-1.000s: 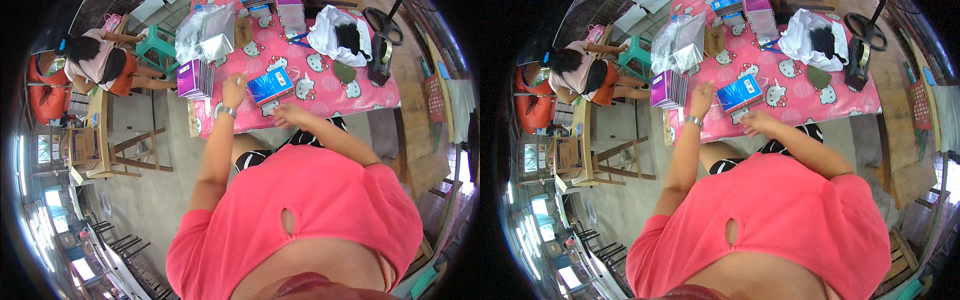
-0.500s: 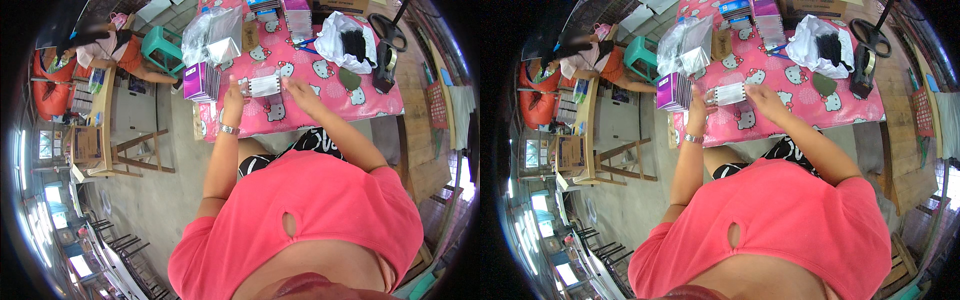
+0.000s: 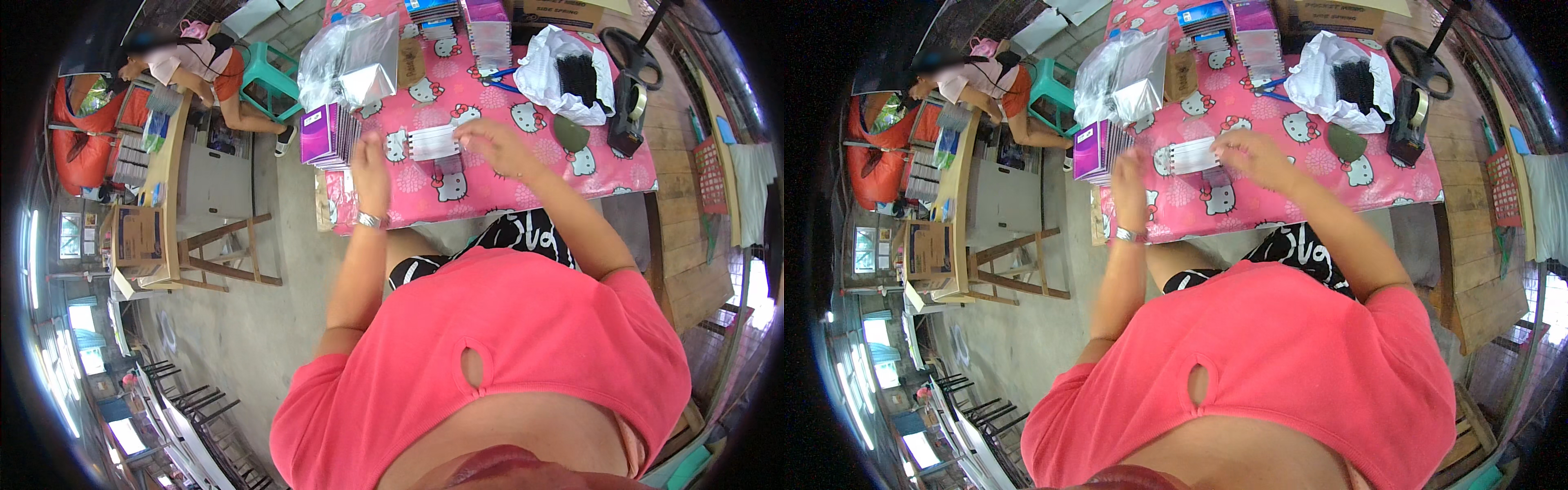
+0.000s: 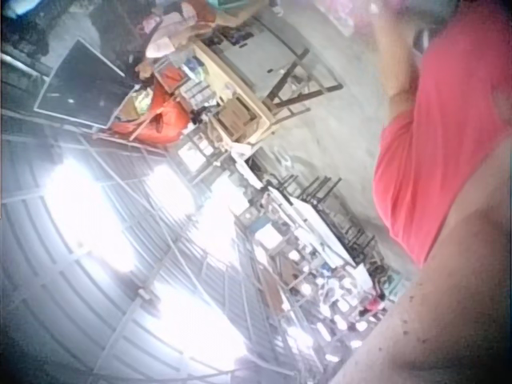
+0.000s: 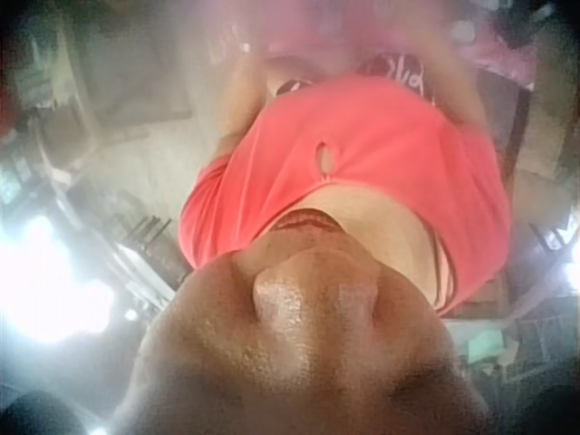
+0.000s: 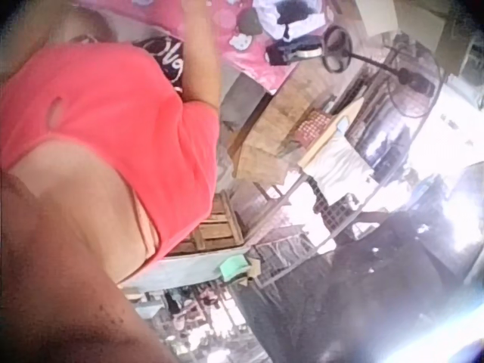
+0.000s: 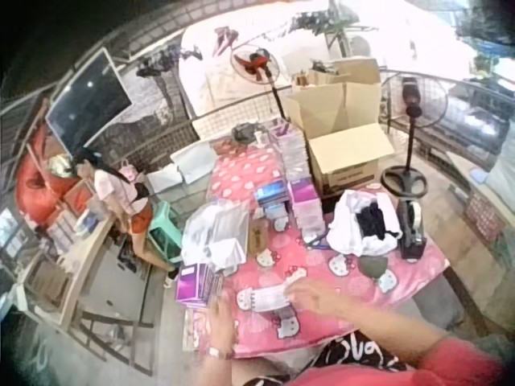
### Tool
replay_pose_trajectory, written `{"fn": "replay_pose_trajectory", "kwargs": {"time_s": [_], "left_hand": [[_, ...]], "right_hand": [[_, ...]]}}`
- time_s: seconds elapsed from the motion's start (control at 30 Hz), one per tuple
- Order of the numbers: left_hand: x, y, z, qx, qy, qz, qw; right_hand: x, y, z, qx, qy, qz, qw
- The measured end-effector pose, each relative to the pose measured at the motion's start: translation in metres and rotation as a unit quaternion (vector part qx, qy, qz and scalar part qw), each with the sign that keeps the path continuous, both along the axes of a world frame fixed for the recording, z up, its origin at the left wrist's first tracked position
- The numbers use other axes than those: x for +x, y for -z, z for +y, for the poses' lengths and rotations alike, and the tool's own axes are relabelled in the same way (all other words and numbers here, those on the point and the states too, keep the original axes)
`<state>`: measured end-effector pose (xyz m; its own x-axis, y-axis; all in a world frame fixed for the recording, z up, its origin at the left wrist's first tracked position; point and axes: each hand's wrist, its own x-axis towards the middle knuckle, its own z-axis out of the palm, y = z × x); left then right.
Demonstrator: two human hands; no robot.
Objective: The person places small items into individual plastic packets and then places the packets into a larger silver bag.
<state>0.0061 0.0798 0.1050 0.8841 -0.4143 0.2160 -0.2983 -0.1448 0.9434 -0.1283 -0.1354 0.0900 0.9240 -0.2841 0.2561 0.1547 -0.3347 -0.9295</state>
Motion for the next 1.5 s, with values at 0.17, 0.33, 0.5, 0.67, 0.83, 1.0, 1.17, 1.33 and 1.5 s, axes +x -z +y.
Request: {"fn": "replay_pose_trajectory", "kwargs": {"time_s": [0.17,0.33,0.5,0.67,0.83,1.0,1.17,1.33,1.5], "left_hand": [[-0.041,0.045,-0.014,-0.123,0.001,0.056,0.991],[-0.035,0.031,-0.017,0.042,0.054,-0.16,0.985],[-0.021,0.004,-0.022,0.185,0.095,-0.326,0.922],[-0.038,0.0,-0.028,0.208,0.15,-0.331,0.908],[-0.061,0.016,-0.036,0.23,0.114,-0.351,0.901],[-0.065,0.021,-0.033,0.259,0.087,-0.339,0.9],[-0.068,0.014,-0.033,0.3,0.1,-0.408,0.857],[-0.07,0.012,-0.035,0.31,0.107,-0.397,0.857],[-0.065,0.019,-0.036,0.259,0.107,-0.367,0.887]], "right_hand": [[0.011,0.009,0.029,-0.188,-0.047,-0.053,0.98],[0.007,0.004,0.032,-0.332,-0.077,-0.026,0.94],[-0.003,0.004,0.014,-0.41,-0.051,-0.035,0.91],[-0.075,0.017,-0.135,-0.279,0.489,-0.004,0.826],[-0.195,0.062,-0.252,-0.288,0.597,0.32,0.677],[-0.191,0.067,-0.248,0.165,0.56,0.159,0.797],[-0.181,0.083,-0.208,0.318,0.511,-0.127,0.789],[-0.19,0.114,-0.192,0.467,0.493,-0.161,0.716],[-0.093,0.081,-0.147,0.538,0.169,-0.051,0.824]]}}
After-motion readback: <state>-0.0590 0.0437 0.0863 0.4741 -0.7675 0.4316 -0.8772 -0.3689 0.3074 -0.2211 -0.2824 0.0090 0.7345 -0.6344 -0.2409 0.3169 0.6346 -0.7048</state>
